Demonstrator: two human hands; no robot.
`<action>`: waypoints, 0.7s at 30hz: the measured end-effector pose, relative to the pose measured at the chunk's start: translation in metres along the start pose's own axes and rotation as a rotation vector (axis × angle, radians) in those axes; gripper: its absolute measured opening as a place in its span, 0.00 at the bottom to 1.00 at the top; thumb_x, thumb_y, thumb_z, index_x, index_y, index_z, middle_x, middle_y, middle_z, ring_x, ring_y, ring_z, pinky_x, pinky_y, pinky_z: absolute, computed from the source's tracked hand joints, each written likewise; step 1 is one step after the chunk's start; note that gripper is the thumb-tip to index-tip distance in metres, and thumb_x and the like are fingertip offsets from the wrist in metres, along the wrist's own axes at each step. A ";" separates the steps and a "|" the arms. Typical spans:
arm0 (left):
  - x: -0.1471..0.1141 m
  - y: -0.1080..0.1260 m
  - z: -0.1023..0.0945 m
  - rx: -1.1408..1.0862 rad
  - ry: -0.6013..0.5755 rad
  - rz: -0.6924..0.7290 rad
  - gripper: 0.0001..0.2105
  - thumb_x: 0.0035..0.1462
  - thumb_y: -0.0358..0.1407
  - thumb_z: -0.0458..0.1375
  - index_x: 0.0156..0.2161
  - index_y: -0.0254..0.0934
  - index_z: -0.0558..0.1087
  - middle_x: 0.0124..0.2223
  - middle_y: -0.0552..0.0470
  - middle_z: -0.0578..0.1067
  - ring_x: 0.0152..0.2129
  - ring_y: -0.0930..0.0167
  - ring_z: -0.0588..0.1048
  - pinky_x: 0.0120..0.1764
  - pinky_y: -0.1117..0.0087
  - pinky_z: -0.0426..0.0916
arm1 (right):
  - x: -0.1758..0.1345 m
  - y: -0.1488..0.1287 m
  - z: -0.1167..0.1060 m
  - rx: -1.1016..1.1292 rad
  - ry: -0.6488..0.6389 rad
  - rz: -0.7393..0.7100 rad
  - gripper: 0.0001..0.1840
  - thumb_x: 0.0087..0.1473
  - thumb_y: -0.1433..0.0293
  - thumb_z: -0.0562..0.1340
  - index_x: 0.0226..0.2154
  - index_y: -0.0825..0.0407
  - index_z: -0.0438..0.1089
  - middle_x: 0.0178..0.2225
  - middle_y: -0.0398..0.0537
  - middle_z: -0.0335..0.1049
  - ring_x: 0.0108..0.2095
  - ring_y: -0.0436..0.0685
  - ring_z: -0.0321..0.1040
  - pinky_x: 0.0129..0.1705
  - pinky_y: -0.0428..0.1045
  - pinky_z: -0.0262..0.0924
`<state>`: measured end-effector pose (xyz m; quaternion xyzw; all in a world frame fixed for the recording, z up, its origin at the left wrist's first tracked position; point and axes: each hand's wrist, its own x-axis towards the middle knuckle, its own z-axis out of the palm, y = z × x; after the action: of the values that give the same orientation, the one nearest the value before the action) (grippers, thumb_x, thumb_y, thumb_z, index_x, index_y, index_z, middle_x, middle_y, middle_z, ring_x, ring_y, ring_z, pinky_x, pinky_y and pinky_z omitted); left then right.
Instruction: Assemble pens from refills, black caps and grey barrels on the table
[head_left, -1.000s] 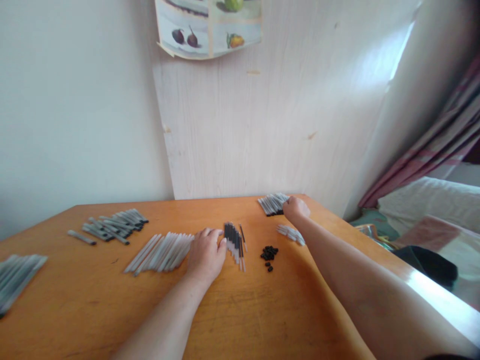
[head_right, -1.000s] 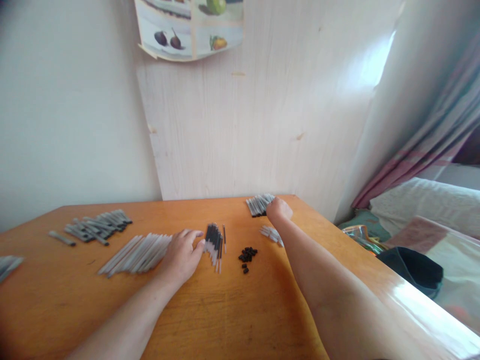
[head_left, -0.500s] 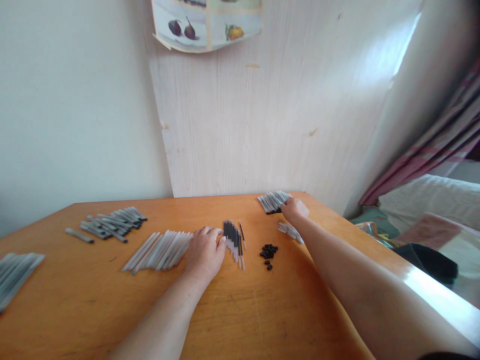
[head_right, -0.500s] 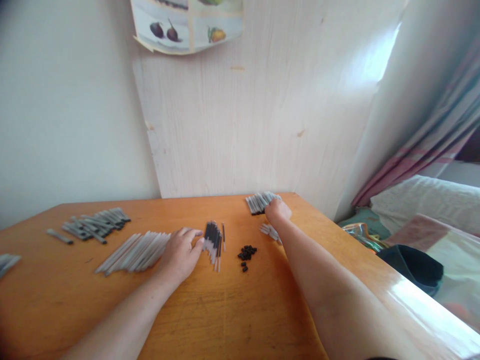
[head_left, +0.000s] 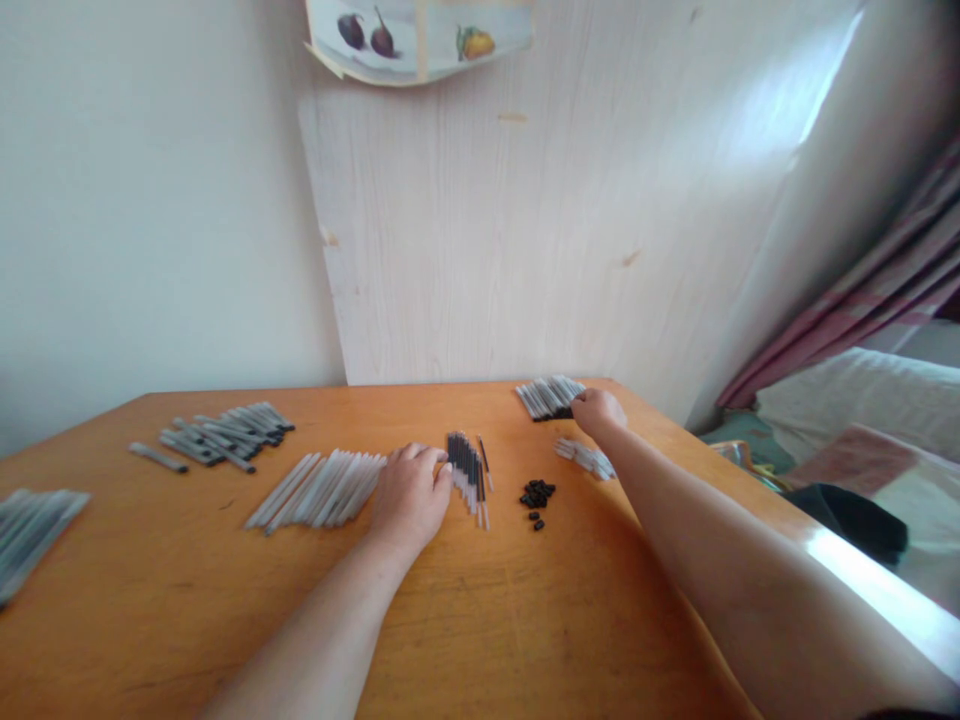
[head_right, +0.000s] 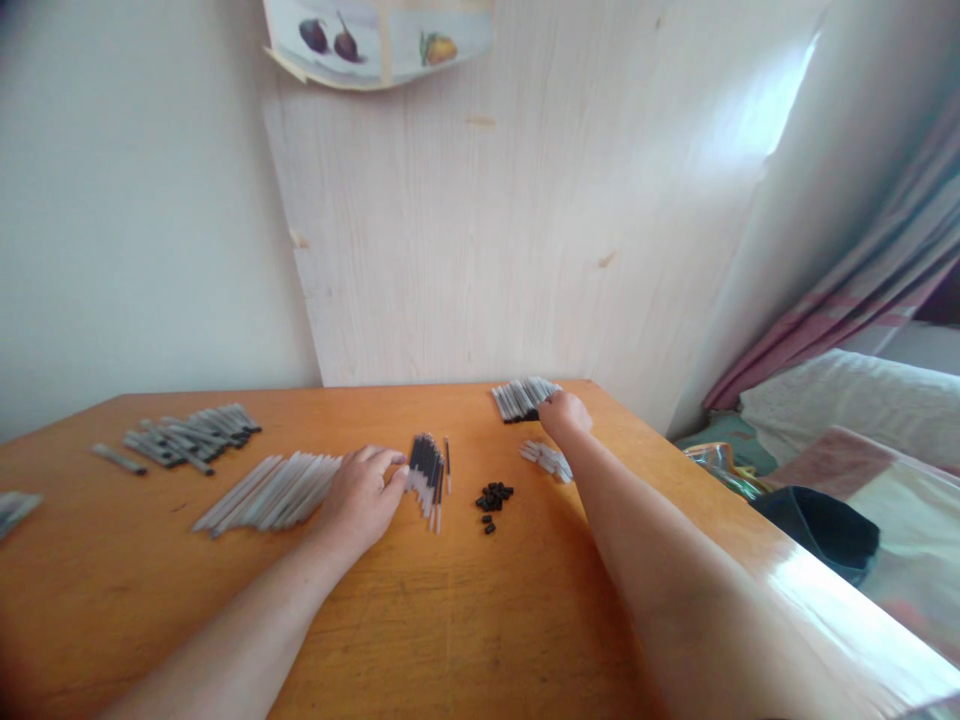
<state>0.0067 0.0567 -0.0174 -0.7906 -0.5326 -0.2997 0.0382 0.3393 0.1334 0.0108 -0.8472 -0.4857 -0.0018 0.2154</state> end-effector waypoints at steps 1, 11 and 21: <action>0.000 0.000 0.000 -0.001 0.003 0.002 0.09 0.59 0.36 0.52 0.40 0.38 0.74 0.41 0.47 0.75 0.42 0.65 0.70 0.47 0.64 0.61 | 0.000 0.001 0.000 0.000 -0.006 -0.011 0.17 0.51 0.66 0.56 0.38 0.51 0.77 0.39 0.56 0.75 0.40 0.61 0.72 0.36 0.49 0.62; 0.000 -0.002 0.001 0.000 0.015 0.003 0.09 0.59 0.36 0.52 0.39 0.38 0.74 0.40 0.47 0.75 0.41 0.65 0.70 0.45 0.64 0.62 | -0.003 -0.003 0.006 -0.009 -0.016 -0.067 0.16 0.50 0.61 0.58 0.38 0.47 0.77 0.39 0.52 0.75 0.42 0.61 0.71 0.37 0.49 0.62; 0.000 0.000 0.000 -0.004 0.001 0.000 0.09 0.59 0.36 0.52 0.40 0.38 0.74 0.41 0.47 0.75 0.41 0.65 0.70 0.46 0.65 0.61 | -0.002 -0.005 0.006 -0.001 0.009 -0.051 0.15 0.49 0.63 0.58 0.37 0.48 0.76 0.39 0.53 0.75 0.41 0.62 0.71 0.37 0.50 0.61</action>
<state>0.0067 0.0563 -0.0177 -0.7904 -0.5321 -0.3012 0.0370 0.3331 0.1357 0.0068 -0.8347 -0.5060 -0.0112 0.2171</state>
